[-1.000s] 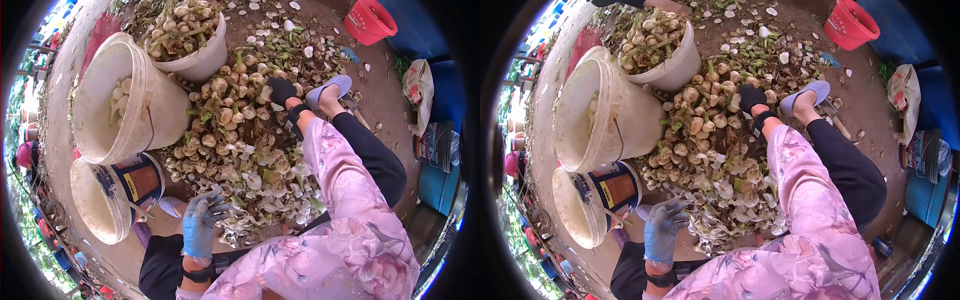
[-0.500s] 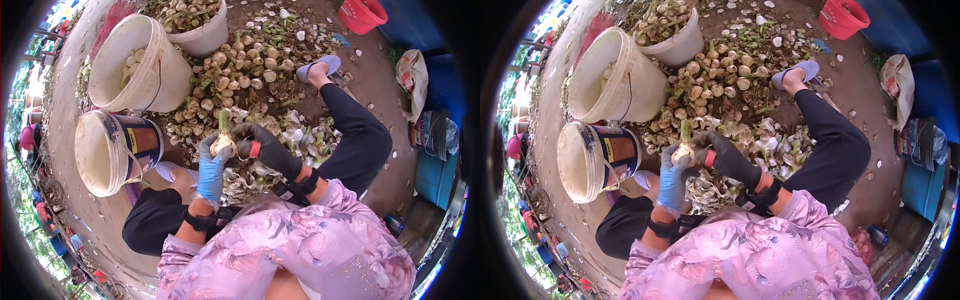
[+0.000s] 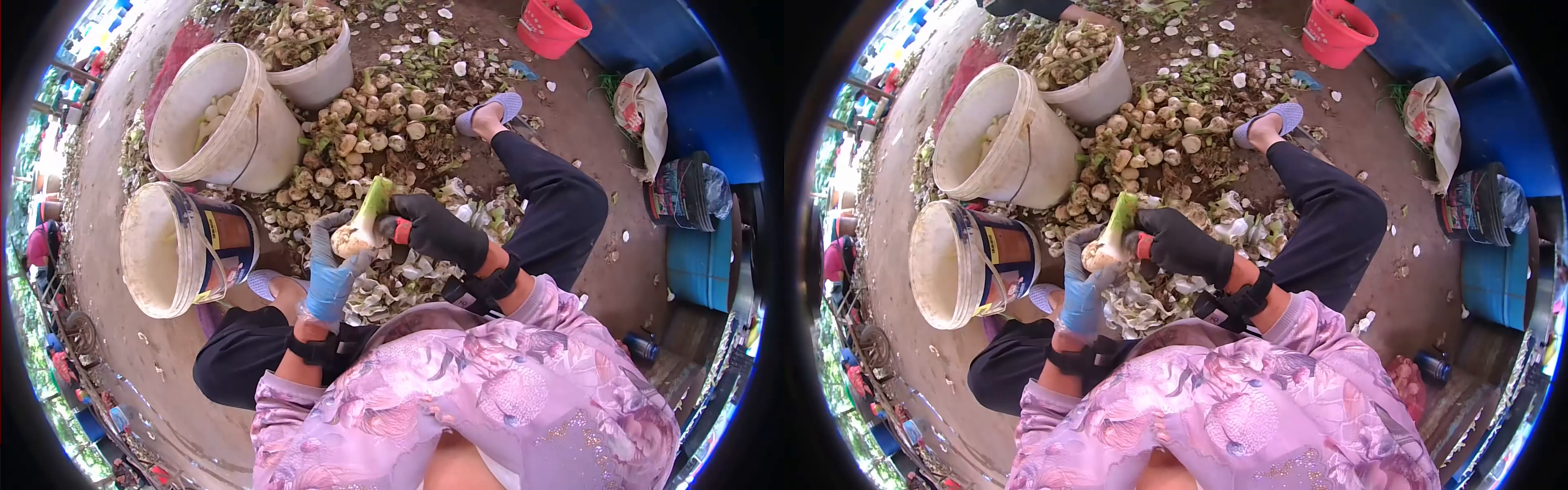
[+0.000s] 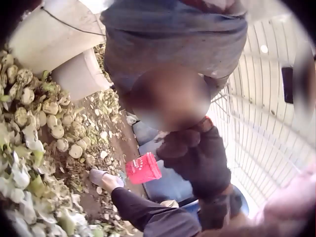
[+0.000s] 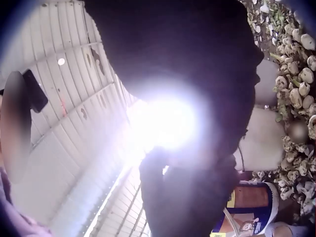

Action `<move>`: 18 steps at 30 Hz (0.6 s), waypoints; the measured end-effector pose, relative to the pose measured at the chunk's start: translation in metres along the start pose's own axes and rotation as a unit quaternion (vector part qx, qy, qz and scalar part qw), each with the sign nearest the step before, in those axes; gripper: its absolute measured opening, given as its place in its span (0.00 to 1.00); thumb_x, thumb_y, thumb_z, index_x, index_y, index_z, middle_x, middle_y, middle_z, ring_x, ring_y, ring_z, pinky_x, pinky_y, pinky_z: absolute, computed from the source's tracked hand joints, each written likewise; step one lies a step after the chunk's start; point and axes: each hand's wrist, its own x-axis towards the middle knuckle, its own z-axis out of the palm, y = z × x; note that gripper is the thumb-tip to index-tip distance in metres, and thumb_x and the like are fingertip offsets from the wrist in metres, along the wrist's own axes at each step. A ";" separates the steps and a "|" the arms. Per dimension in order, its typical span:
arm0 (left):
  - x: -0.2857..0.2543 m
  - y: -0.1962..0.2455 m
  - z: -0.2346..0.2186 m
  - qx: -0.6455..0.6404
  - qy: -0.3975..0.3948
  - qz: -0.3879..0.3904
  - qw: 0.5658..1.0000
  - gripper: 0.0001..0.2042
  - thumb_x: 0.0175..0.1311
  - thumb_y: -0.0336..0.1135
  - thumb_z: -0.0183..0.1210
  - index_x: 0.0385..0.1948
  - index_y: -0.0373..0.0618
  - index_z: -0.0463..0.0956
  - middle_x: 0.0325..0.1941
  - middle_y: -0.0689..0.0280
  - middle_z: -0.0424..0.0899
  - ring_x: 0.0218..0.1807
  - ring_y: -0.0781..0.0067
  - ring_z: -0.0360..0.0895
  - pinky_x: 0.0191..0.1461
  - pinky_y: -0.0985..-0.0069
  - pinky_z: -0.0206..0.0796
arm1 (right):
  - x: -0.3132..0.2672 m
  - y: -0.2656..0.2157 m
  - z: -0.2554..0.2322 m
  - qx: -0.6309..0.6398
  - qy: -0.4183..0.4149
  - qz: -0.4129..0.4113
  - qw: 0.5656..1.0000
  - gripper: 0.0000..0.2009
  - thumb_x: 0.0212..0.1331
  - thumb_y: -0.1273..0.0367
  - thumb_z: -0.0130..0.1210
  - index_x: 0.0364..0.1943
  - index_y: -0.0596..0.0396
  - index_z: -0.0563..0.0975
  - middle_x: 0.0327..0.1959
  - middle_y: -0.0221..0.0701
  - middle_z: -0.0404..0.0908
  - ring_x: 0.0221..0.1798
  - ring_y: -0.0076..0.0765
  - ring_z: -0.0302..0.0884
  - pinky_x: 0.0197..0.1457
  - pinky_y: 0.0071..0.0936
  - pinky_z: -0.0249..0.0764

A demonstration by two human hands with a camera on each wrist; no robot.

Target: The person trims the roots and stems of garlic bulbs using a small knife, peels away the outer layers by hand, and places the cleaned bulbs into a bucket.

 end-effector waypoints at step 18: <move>0.011 -0.017 -0.008 0.173 0.081 0.033 0.981 0.17 0.54 0.31 0.59 0.46 0.42 0.67 0.38 0.67 0.75 0.35 0.81 0.71 0.39 0.84 0.66 | 0.012 0.036 0.006 -0.354 0.005 -0.306 0.884 0.10 0.35 0.75 0.57 0.27 0.55 0.78 0.24 0.37 0.75 0.27 0.44 0.72 0.35 0.32 0.68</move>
